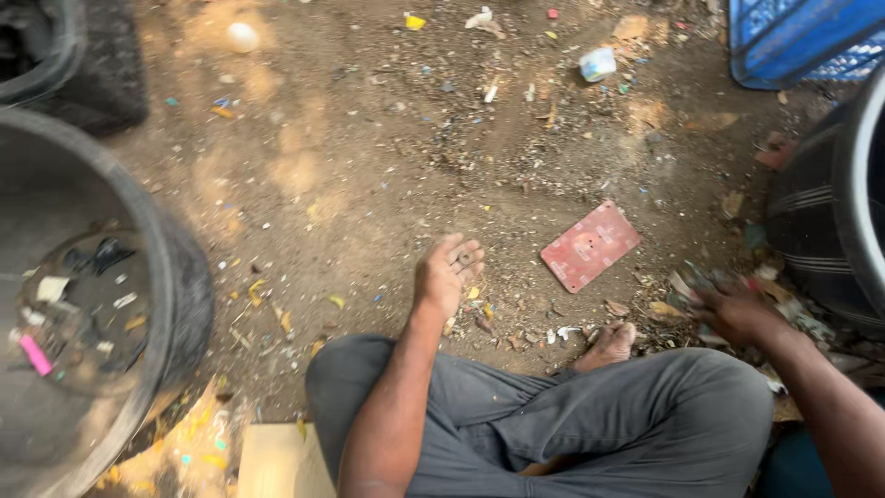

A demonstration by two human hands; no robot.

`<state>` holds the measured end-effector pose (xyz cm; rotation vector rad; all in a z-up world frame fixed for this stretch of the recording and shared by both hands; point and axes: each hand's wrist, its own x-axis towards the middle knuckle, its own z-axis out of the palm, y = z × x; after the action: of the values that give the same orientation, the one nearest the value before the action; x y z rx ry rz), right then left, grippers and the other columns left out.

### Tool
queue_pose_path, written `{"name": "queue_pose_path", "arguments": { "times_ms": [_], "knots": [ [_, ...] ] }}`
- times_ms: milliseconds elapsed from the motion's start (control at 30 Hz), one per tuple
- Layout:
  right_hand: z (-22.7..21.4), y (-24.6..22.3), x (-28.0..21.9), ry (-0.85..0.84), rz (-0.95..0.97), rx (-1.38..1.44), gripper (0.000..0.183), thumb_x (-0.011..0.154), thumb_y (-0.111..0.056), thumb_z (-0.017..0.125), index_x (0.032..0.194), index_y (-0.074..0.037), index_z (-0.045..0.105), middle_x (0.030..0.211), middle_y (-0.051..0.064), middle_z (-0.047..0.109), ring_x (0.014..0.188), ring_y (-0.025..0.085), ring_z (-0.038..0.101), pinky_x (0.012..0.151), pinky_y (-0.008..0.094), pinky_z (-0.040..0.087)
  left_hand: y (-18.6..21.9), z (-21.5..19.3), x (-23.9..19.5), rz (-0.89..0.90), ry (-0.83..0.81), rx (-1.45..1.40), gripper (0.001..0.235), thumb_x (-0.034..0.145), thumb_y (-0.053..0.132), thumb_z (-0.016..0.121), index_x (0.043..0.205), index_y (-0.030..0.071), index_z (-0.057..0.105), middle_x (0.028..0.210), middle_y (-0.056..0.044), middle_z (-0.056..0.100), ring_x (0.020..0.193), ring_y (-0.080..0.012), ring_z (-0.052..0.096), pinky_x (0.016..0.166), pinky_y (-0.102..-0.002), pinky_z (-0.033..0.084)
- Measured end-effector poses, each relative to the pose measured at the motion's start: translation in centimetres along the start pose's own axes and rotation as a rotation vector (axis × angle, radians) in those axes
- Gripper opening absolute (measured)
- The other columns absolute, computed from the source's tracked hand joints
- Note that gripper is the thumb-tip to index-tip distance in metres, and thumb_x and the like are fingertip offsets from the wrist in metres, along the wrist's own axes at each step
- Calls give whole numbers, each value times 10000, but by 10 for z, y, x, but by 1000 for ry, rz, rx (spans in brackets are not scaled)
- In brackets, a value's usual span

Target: The person sits on the ground and sorts through a pile of mixed scrap materials, picking up items such as metal pieces, plastic parts, and small containers. The person places selected items into a nearby blue barrel while discarding others back onto the ground.

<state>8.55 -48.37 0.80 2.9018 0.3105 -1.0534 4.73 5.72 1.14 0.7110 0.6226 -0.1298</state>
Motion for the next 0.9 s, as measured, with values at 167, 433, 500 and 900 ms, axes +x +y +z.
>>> {"name": "queue_pose_path", "arguments": {
  "times_ms": [167,433,500,900],
  "knots": [
    [-40,-48,-66,327,199,-128,369,1063,-502,585,1235,-202,711,1272,115,679,1170,317,673,1018,457,550,-3,8,-11,254,-35,155,385,922,-120,557,1304,-166,541,1054,-246,687,852,-280,737,745,-356,649],
    [-59,-217,-43,250,-246,-182,486,941,-532,609,1336,-258,678,1111,89,780,981,321,768,874,437,610,77,-50,-158,918,127,503,310,964,-66,599,1272,-62,635,1097,-129,726,978,-204,747,855,-302,639],
    [-41,-243,-28,302,-367,-4,503,930,-523,607,1322,-216,680,1172,101,761,937,333,781,851,455,612,92,-94,-229,1108,369,792,224,959,-32,652,1168,0,725,1068,-126,775,983,-197,756,861,-305,616],
    [-14,-235,44,217,-305,-49,538,960,-576,541,1339,-223,684,1165,77,806,957,311,811,915,492,638,171,-213,-480,1210,1609,1630,478,907,115,794,1340,-5,630,1447,-220,584,1389,-425,500,1174,-586,332]
  ]
}}
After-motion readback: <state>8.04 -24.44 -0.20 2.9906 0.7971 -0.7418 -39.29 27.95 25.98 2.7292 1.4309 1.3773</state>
